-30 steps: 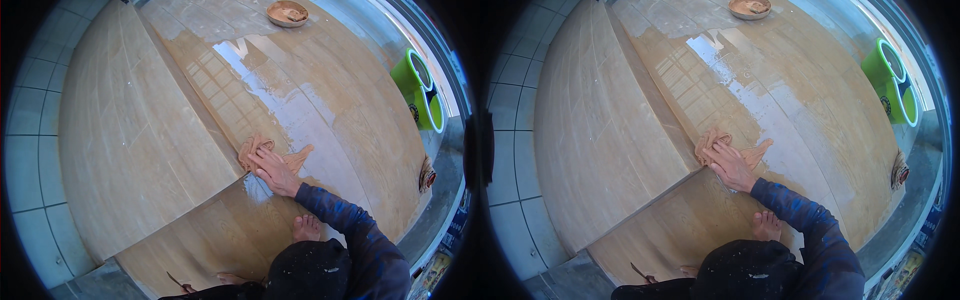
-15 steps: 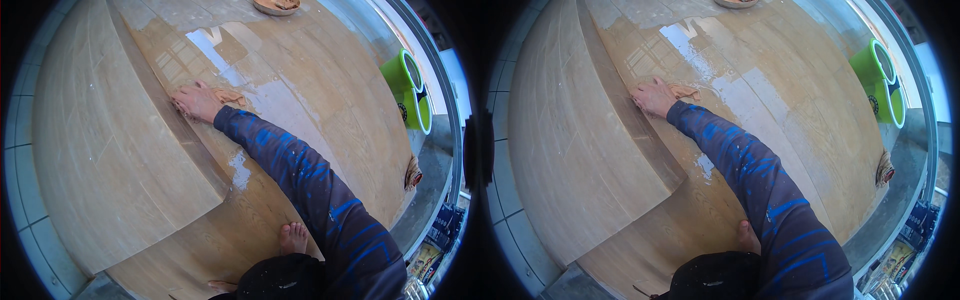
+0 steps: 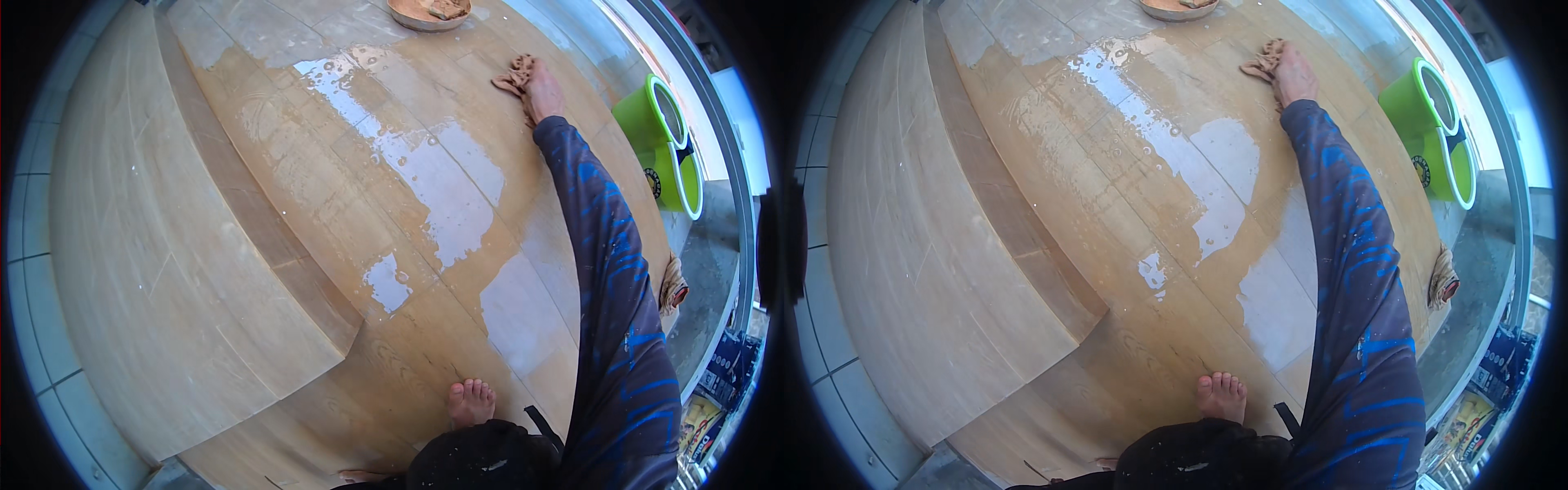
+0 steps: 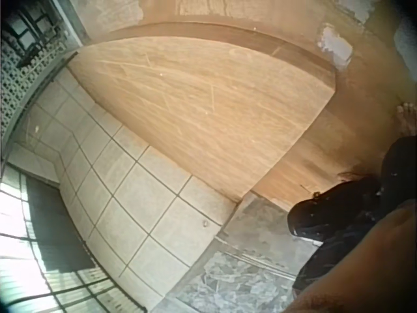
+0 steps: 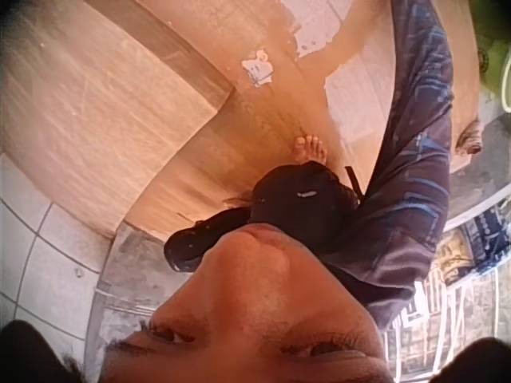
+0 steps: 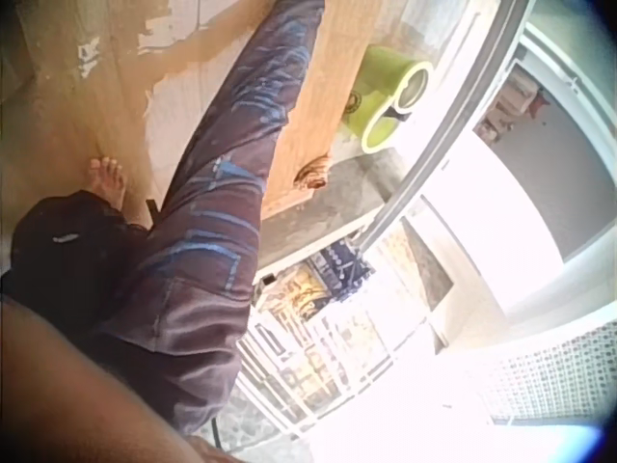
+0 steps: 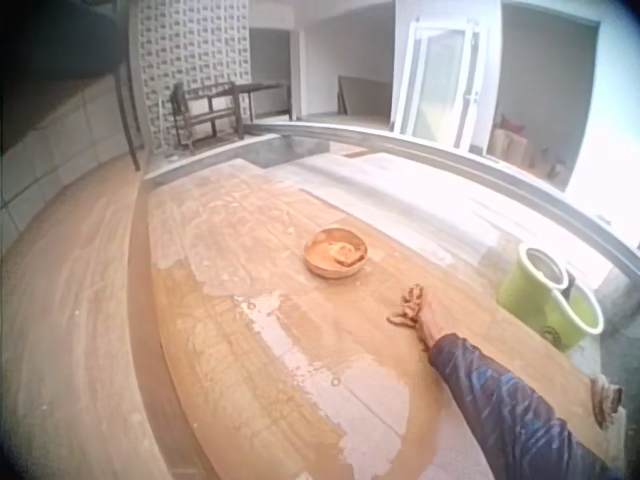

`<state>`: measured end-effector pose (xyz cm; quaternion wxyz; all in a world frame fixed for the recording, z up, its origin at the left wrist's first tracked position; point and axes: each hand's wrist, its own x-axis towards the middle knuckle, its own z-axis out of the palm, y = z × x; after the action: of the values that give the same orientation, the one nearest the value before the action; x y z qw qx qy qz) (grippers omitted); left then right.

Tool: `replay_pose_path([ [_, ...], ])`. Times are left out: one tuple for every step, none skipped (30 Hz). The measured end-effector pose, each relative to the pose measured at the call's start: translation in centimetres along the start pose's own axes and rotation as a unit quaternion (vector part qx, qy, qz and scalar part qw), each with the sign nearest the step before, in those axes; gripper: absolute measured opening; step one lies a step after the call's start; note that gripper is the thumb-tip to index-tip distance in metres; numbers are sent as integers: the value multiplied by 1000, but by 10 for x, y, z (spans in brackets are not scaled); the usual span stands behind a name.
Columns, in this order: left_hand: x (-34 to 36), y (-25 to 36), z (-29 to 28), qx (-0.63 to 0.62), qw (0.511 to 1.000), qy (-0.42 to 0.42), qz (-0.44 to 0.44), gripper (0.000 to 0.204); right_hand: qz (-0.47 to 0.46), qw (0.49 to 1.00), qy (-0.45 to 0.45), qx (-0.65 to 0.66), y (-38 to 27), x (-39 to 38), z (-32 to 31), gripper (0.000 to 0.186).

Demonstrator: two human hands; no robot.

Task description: The person applies grout or filler into the seams between floor tiles using a putty knife and wipes off the excess material with a cloth.

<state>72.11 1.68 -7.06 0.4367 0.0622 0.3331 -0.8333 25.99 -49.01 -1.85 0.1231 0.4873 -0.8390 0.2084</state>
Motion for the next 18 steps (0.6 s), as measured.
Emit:
replay_pose_path([
  [0,1,2,6,1000,-11,3,36,26,997,-15,-74,51,-10,-19,40],
  [-8,27,4,52,998,-20,32,39,92,993,-38,-63,75,-56,-3,45],
  [-1,7,-3,24,999,-40,10,39,161,973,-47,-160,145,-40,-53,49],
  [-11,11,-12,29,999,21,20,41,226,957,-60,-170,187,-55,-74,50],
  [-15,11,-18,33,996,81,32,42,282,944,-85,-151,235,-71,-91,45],
  [-11,2,-17,23,996,75,29,42,308,937,-52,-155,289,-89,-110,41],
  [-13,5,-9,32,994,95,42,41,350,922,-45,-160,308,-121,-113,40],
  [-11,0,0,26,993,104,44,40,336,936,19,-108,340,-136,-130,40],
  [-13,0,18,23,994,93,53,40,271,956,64,-90,375,-123,-158,41],
  [-22,19,31,69,986,127,85,39,311,945,63,-76,350,-177,-134,38],
  [-32,29,43,99,979,143,108,39,331,938,94,31,350,-190,-145,36],
  [-42,40,54,135,969,159,137,39,343,920,127,138,349,-196,-157,35],
  [-60,60,68,193,945,191,182,39,378,863,109,318,317,-221,-150,34],
  [-79,81,83,256,913,225,226,38,398,774,92,483,269,-242,-151,33],
  [-99,99,98,315,874,258,267,38,392,741,56,542,219,-247,-170,33],
  [-117,116,111,377,825,291,305,38,378,711,22,593,175,-247,-191,34],
  [-137,134,123,436,766,328,340,38,347,720,-38,600,136,-250,-203,33],
  [-162,155,138,497,691,364,377,38,333,707,-63,620,98,-256,-203,32],
])
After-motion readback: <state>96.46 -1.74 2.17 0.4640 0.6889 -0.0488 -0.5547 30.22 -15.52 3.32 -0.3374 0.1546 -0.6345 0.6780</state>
